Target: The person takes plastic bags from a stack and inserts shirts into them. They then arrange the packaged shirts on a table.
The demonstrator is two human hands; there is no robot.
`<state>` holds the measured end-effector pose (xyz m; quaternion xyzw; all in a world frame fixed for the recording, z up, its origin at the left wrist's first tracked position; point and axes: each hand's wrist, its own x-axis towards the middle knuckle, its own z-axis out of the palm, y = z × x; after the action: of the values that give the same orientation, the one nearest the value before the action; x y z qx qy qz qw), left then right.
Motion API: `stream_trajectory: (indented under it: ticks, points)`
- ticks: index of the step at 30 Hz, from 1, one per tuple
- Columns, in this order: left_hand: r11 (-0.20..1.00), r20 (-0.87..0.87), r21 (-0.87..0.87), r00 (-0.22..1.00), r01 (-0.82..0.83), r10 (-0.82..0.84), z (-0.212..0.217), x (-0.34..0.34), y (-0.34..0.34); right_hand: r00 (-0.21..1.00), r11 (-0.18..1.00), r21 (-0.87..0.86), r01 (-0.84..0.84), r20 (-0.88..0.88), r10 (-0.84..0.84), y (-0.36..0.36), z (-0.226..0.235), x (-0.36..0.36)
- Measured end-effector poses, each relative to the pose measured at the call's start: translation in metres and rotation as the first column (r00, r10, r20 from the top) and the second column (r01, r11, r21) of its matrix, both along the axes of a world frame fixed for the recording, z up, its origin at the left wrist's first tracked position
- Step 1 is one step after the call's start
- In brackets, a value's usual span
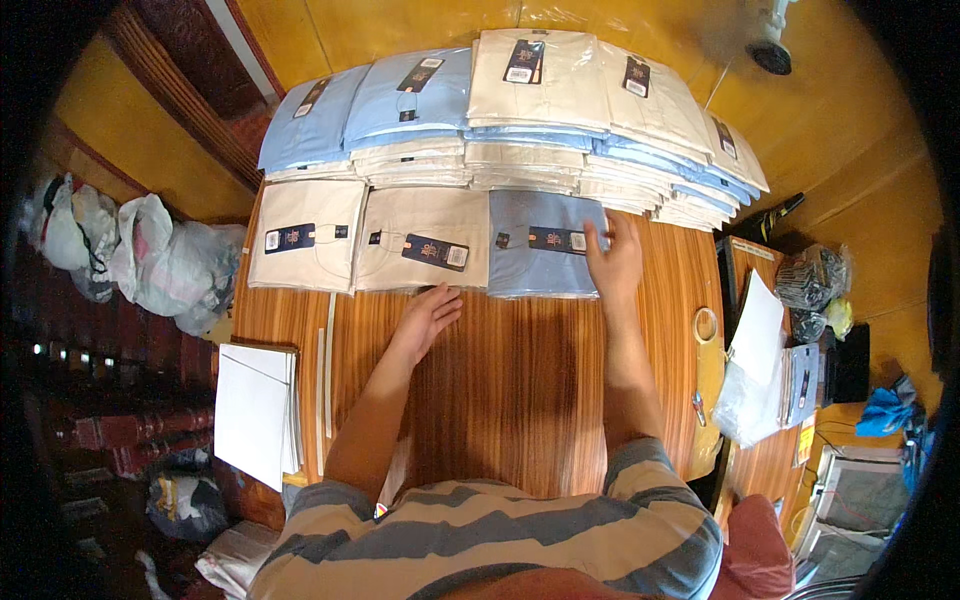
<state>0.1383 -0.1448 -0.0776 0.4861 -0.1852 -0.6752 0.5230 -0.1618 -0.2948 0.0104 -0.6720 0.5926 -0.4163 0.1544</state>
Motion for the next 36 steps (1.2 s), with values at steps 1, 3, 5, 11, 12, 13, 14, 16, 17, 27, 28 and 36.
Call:
stream_trajectory:
  ticks: [1,3,5,11,12,13,14,16,17,27,28,36]
  points:
    - [0.998,0.108,0.005,0.992,0.066,-0.066,-0.001,0.002,0.005,0.962,0.993,0.05,-0.107,0.258,0.091,-0.003,0.021,0.018]
    - [0.988,0.225,-0.007,0.963,0.152,-0.146,-0.001,0.006,0.013,0.783,0.95,0.124,-0.288,0.602,0.159,-0.013,0.072,0.056]
    - [0.982,0.253,-0.032,0.952,0.185,-0.171,0.003,0.014,0.034,0.993,0.93,-0.348,-0.115,-0.078,0.093,-0.039,0.095,0.079]
    - [0.966,0.127,-0.074,0.963,0.248,-0.237,0.02,0.033,0.1,0.614,0.792,-0.449,-0.414,-0.78,-0.122,-0.135,0.101,0.075]
    - [0.955,0.199,-0.102,0.946,0.279,-0.255,0.018,0.034,0.105,0.583,0.788,-0.425,-0.444,-0.806,-0.106,-0.139,0.103,0.072]
    - [0.943,0.267,-0.123,0.925,0.31,-0.269,0.013,0.029,0.111,0.549,0.786,-0.395,-0.476,-0.832,-0.085,-0.137,0.101,0.072]
    - [0.934,0.333,-0.134,0.903,0.331,-0.273,0.012,0.023,0.123,0.562,0.736,-0.438,-0.516,-0.821,-0.094,-0.118,0.112,0.078]
    - [0.866,0.528,-0.207,0.797,0.456,-0.293,0.014,0.012,0.116,0.615,0.688,-0.48,-0.545,-0.786,-0.061,-0.077,0.138,0.077]
    - [0.818,0.617,-0.235,0.731,0.525,-0.292,0.018,0.004,0.105,0.639,0.666,-0.502,-0.552,-0.768,-0.049,-0.053,0.152,0.072]
    - [0.946,-0.6,-0.28,0.799,-0.162,-0.041,0.047,-0.05,0.084,0.759,0.807,-0.183,-0.561,-0.502,0.414,0.21,0.09,-0.018]
    - [0.967,-0.521,-0.18,0.851,-0.182,0.063,0.038,-0.067,0.094,0.912,0.921,-0.214,-0.326,-0.327,0.247,0.231,0.054,-0.025]
    - [0.88,-0.045,-0.449,0.98,0.152,-0.193,0.019,-0.195,0.059,0.617,0.891,0.45,0.06,0.685,-0.387,0.237,-0.025,-0.103]
